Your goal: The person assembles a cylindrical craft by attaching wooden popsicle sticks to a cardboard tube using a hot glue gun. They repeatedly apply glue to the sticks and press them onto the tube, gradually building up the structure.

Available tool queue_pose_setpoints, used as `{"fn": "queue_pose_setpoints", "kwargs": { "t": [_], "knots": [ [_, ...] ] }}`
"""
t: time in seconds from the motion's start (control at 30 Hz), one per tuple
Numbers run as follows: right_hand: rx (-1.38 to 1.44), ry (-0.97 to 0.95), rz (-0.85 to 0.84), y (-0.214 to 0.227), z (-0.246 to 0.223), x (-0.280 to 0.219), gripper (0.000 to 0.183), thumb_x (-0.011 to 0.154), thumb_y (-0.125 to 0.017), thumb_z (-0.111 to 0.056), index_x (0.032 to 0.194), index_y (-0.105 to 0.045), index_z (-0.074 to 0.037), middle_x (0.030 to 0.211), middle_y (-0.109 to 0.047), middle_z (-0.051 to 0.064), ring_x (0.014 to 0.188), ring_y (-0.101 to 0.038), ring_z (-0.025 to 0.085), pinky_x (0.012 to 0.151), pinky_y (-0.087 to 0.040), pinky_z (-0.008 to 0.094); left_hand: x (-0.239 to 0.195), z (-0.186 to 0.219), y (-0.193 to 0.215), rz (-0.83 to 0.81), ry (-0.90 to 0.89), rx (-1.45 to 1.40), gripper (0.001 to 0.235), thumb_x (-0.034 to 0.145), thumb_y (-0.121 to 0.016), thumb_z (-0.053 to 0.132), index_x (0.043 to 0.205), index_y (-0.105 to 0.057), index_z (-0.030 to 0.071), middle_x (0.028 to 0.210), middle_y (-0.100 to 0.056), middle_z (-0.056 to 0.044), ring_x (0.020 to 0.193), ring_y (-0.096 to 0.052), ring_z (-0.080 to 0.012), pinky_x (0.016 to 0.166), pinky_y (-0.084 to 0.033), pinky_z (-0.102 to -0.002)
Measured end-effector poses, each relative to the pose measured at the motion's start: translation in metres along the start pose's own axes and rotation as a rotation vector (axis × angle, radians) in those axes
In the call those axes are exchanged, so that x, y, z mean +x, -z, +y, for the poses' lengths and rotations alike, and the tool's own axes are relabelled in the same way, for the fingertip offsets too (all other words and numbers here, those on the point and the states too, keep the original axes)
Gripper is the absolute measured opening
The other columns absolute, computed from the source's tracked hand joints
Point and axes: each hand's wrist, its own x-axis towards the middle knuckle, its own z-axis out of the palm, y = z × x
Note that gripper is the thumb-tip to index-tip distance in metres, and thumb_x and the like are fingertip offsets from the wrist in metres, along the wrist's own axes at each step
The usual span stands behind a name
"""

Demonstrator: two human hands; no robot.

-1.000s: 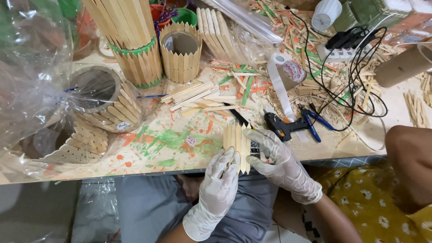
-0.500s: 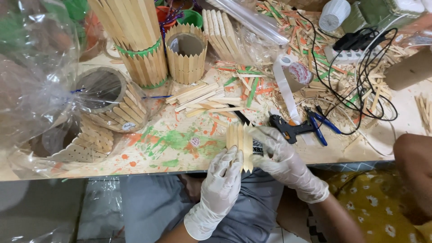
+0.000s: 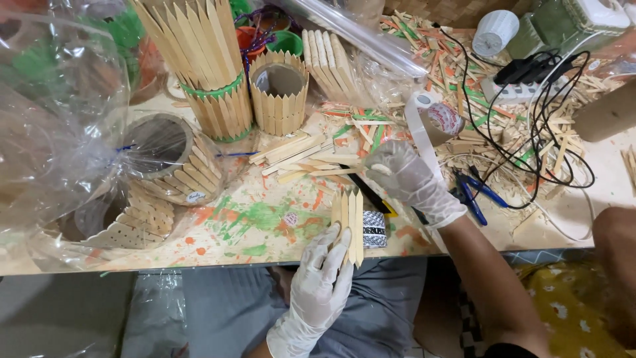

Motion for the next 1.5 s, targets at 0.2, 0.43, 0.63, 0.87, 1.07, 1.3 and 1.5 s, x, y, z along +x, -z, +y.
{"fn": "queue_pose_setpoints", "kwargs": {
  "t": [0.2,0.43,0.63,0.87,1.07,1.3,1.5],
  "knots": [
    [-0.142,-0.006,-0.104,-0.037,0.025,0.004,0.028,0.083,-0.072,-0.021,0.110,-0.075,-0.015,0.113,-0.064,0.009,0.104,-0.059,0.030,0.096,-0.046,0.041,0.000,-0.003,0.002,0.004,0.014,0.000,0.055,0.085,-0.075,0.003,0.136,-0.058,0.002,0.138,-0.059,-0.018,0.122,-0.063,-0.0334,0.106,-0.052,-0.042],
    [-0.150,0.021,-0.121,-0.031,0.001,0.014,0.017,0.089,-0.069,-0.020,0.102,-0.074,-0.011,0.099,-0.065,0.005,0.094,-0.060,0.026,0.090,-0.047,0.037,-0.003,-0.002,0.008,-0.017,0.033,-0.031,0.058,0.084,-0.074,0.003,0.139,-0.056,0.002,0.141,-0.059,-0.019,0.124,-0.062,-0.0355,0.107,-0.051,-0.043],
    [-0.182,0.047,-0.028,-0.034,-0.001,0.009,0.024,0.086,-0.074,-0.027,0.103,-0.072,-0.010,0.103,-0.068,0.005,0.097,-0.062,0.025,0.091,-0.049,0.036,-0.006,0.000,0.012,0.000,0.073,0.014,0.056,0.086,-0.074,0.006,0.139,-0.056,0.004,0.139,-0.061,-0.016,0.124,-0.063,-0.0321,0.105,-0.052,-0.040],
    [-0.235,0.161,0.055,-0.039,-0.006,0.011,0.011,0.089,-0.071,-0.012,0.099,-0.071,-0.010,0.098,-0.065,0.003,0.089,-0.059,0.024,0.084,-0.050,0.033,-0.011,-0.001,0.015,0.034,0.085,0.010,0.057,0.087,-0.072,0.007,0.140,-0.053,0.001,0.139,-0.059,-0.018,0.129,-0.061,-0.0347,0.110,-0.049,-0.042],
    [0.276,-0.483,-0.066,0.018,-0.061,0.014,0.020,0.090,-0.061,-0.015,0.103,-0.074,-0.006,0.099,-0.070,0.004,0.091,-0.063,0.015,0.082,-0.053,0.029,-0.014,-0.003,0.018,0.055,0.099,0.066,0.061,0.084,-0.075,0.004,0.141,-0.052,0.002,0.136,-0.062,-0.016,0.128,-0.062,-0.0333,0.108,-0.050,-0.041],
    [0.881,-0.713,0.212,0.063,-0.103,-0.064,0.005,0.091,-0.071,0.002,0.093,-0.075,0.000,0.088,-0.063,0.003,0.067,-0.051,0.010,0.060,-0.041,0.024,-0.030,0.027,0.015,0.163,-0.170,-0.027,0.041,0.070,-0.075,0.017,0.110,-0.072,0.012,0.108,-0.066,-0.003,0.093,-0.065,-0.0220,0.087,-0.055,-0.036],
    [0.997,-0.309,0.180,0.054,-0.147,-0.131,0.009,0.088,-0.069,0.000,0.080,-0.070,-0.004,0.079,-0.067,0.004,0.078,-0.068,0.017,0.082,-0.054,0.032,-0.023,0.033,-0.038,-0.224,0.173,-0.697,0.053,0.091,-0.070,0.012,0.138,-0.050,-0.001,0.139,-0.065,-0.018,0.120,-0.069,-0.0310,0.099,-0.056,-0.036]
  ]
}}
